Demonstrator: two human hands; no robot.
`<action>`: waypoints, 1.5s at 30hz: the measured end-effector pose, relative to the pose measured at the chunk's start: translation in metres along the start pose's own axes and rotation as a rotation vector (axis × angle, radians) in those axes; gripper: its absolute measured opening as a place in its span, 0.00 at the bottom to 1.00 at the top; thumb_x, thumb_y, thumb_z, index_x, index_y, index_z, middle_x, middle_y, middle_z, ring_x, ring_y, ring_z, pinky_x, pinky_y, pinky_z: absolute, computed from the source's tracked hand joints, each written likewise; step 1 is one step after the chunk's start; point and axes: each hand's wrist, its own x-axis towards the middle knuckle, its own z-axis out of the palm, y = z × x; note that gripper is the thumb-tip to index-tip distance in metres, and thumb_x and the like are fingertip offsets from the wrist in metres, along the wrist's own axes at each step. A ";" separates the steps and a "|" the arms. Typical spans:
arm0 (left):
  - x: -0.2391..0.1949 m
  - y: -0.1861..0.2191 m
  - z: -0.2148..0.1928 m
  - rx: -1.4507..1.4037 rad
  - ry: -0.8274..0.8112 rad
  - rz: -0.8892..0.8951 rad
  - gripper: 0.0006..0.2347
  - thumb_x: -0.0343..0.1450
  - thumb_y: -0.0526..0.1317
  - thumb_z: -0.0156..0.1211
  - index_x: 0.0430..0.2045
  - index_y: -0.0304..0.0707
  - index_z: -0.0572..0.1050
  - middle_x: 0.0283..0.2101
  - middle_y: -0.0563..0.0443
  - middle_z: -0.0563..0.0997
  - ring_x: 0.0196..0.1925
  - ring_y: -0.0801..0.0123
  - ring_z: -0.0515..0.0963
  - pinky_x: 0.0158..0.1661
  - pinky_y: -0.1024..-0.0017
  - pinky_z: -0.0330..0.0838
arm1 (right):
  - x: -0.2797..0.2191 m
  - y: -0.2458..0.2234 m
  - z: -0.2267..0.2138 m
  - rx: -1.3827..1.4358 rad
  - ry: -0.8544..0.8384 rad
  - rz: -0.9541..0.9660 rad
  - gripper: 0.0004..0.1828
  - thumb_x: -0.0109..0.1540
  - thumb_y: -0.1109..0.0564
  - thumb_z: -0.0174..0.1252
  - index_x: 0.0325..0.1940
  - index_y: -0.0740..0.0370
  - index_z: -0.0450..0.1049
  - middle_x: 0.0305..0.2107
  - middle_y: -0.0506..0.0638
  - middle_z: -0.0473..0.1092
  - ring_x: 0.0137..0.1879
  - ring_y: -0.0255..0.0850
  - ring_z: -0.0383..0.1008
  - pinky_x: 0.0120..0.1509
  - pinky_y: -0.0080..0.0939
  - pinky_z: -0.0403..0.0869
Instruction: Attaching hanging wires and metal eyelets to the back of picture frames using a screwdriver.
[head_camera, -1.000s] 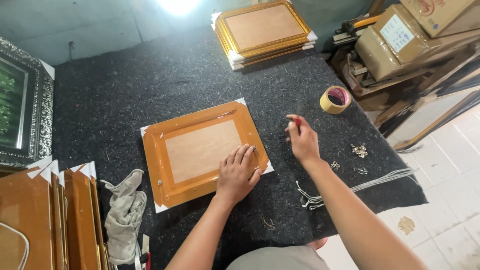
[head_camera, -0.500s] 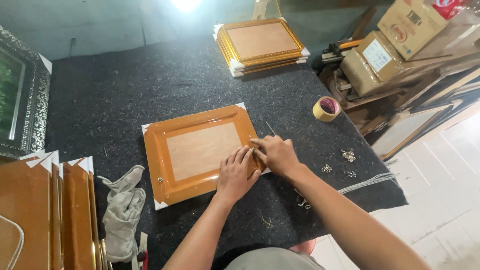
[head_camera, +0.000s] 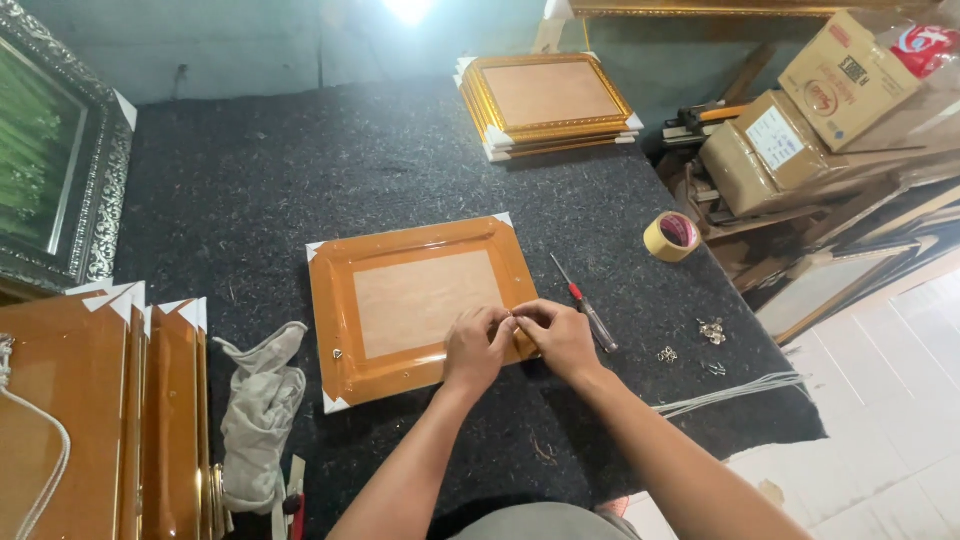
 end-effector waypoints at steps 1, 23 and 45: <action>0.000 -0.001 0.000 0.003 0.000 -0.006 0.05 0.64 0.47 0.54 0.22 0.52 0.73 0.24 0.59 0.75 0.34 0.64 0.76 0.35 0.68 0.69 | 0.000 0.000 0.001 0.002 -0.006 0.001 0.09 0.51 0.51 0.58 0.35 0.42 0.76 0.26 0.43 0.74 0.38 0.37 0.74 0.41 0.36 0.72; 0.008 0.019 -0.004 -0.029 -0.208 -0.083 0.07 0.62 0.48 0.56 0.21 0.51 0.76 0.25 0.56 0.78 0.40 0.60 0.73 0.43 0.66 0.66 | -0.008 0.012 -0.004 0.242 0.151 0.070 0.07 0.44 0.55 0.61 0.26 0.47 0.75 0.17 0.42 0.72 0.26 0.30 0.71 0.34 0.30 0.71; 0.016 -0.002 0.010 -0.259 -0.373 -0.304 0.07 0.63 0.45 0.54 0.26 0.48 0.78 0.34 0.53 0.79 0.42 0.60 0.76 0.42 0.62 0.68 | -0.029 -0.007 -0.017 0.465 0.145 -0.003 0.05 0.46 0.63 0.60 0.25 0.58 0.73 0.18 0.46 0.72 0.24 0.28 0.65 0.28 0.27 0.64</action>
